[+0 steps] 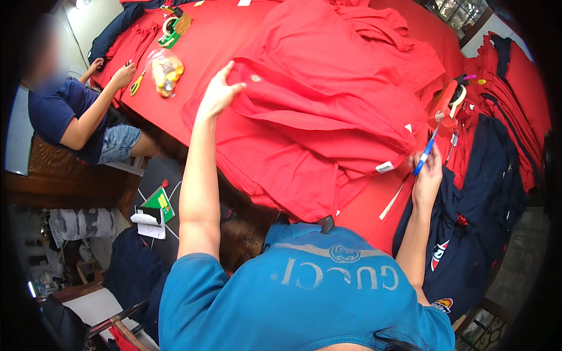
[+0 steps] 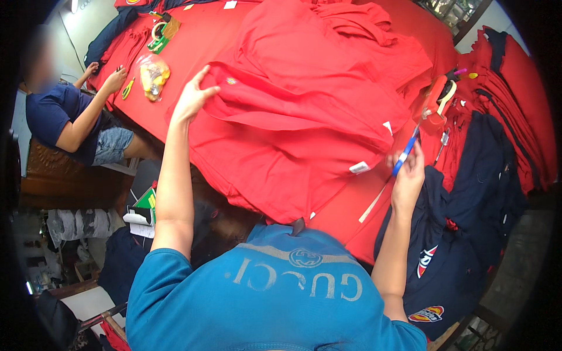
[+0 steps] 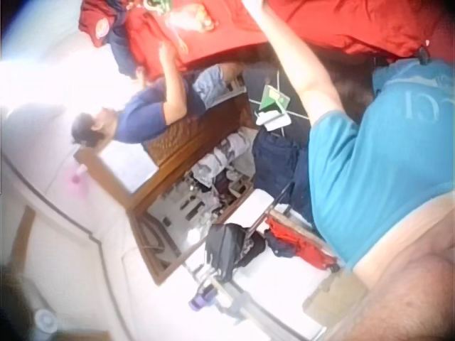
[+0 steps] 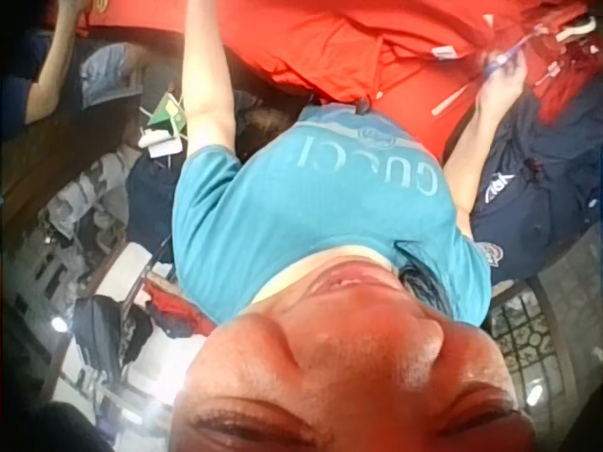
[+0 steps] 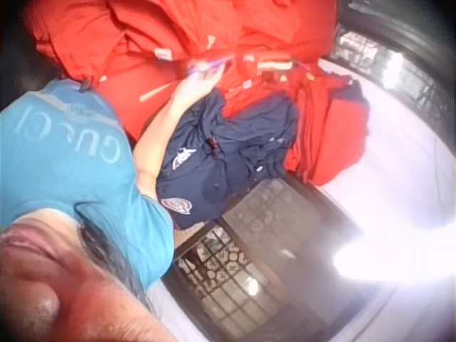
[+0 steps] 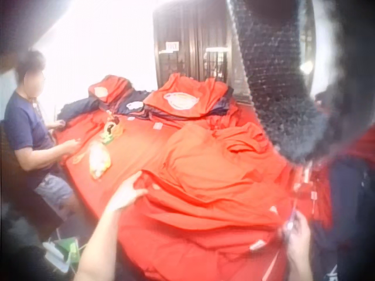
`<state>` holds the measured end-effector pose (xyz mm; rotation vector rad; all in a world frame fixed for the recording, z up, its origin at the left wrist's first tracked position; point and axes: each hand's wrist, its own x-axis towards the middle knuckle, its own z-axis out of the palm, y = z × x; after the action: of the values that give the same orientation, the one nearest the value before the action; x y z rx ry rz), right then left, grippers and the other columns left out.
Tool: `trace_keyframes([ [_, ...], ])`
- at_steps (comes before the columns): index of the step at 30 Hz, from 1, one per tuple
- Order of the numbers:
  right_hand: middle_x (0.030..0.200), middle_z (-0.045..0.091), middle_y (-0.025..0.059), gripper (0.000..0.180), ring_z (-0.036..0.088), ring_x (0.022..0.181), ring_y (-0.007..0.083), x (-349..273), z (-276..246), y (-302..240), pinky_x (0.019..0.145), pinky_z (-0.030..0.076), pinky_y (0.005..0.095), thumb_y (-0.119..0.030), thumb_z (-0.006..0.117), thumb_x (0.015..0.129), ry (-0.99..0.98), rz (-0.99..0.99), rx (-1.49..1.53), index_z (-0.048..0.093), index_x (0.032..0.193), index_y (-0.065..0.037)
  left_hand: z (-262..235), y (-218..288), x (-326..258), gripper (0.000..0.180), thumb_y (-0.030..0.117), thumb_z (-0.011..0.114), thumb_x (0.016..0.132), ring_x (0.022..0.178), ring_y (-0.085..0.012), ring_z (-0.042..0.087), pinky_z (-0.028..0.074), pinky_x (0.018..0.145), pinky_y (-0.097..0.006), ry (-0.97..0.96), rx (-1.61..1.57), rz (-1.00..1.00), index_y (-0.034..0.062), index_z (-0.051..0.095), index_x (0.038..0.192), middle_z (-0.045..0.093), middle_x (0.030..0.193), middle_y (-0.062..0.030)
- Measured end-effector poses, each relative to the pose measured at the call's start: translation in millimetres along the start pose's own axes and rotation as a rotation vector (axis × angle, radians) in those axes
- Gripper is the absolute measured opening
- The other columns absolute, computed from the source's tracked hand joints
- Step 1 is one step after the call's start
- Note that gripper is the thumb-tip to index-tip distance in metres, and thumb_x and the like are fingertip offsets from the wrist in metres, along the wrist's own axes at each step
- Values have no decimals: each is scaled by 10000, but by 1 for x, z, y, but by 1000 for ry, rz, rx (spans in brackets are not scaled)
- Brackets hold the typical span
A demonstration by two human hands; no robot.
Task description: The person uses blue-handled scissors to cut tags off a stack of red shirts laid out on a table. They repeatedly pick up a shirt, snip the tag, and place the shirt back on the pile. A second person is visible in the background working on similar items.
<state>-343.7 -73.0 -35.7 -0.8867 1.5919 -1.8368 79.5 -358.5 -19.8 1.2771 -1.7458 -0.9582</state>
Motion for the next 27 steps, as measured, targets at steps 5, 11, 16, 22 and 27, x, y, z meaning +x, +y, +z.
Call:
trace_keyframes([
  [5,896,647,148,430,687,808,221,-39,-29,-6,739,544,320,-53,550,925,50,168,-550,441,1330,40,-2,8,-2,692,-42,587,742,1185,-163,512,399,996,-255,-95,176,-71,-4,428,1415,506,1368,-124],
  [11,973,650,274,339,636,913,424,-43,-20,-30,796,502,478,-74,627,810,-137,78,-1255,608,1135,23,-3,5,-4,559,91,600,763,1221,-317,518,408,1025,-366,-120,419,126,71,546,1319,562,1261,-207],
  [16,930,656,218,259,638,902,390,22,-31,-55,785,501,466,-210,619,854,-206,-31,-1385,668,1032,-28,31,37,-32,459,301,736,809,1235,-387,480,416,1011,-428,29,490,-37,41,637,1174,496,1253,-243],
  [22,995,674,220,337,651,916,355,173,-99,-4,813,494,422,-353,625,868,435,-336,-1162,707,1029,-69,102,21,-53,675,435,752,780,1217,-419,454,418,996,-453,95,506,165,30,555,1283,411,1352,-261],
  [27,824,704,156,360,675,831,253,215,-77,13,767,488,369,-406,674,810,345,-40,-1073,743,928,-72,116,-4,-76,618,431,743,789,1102,-348,488,406,948,-461,203,625,268,147,562,1308,402,1398,-193],
])
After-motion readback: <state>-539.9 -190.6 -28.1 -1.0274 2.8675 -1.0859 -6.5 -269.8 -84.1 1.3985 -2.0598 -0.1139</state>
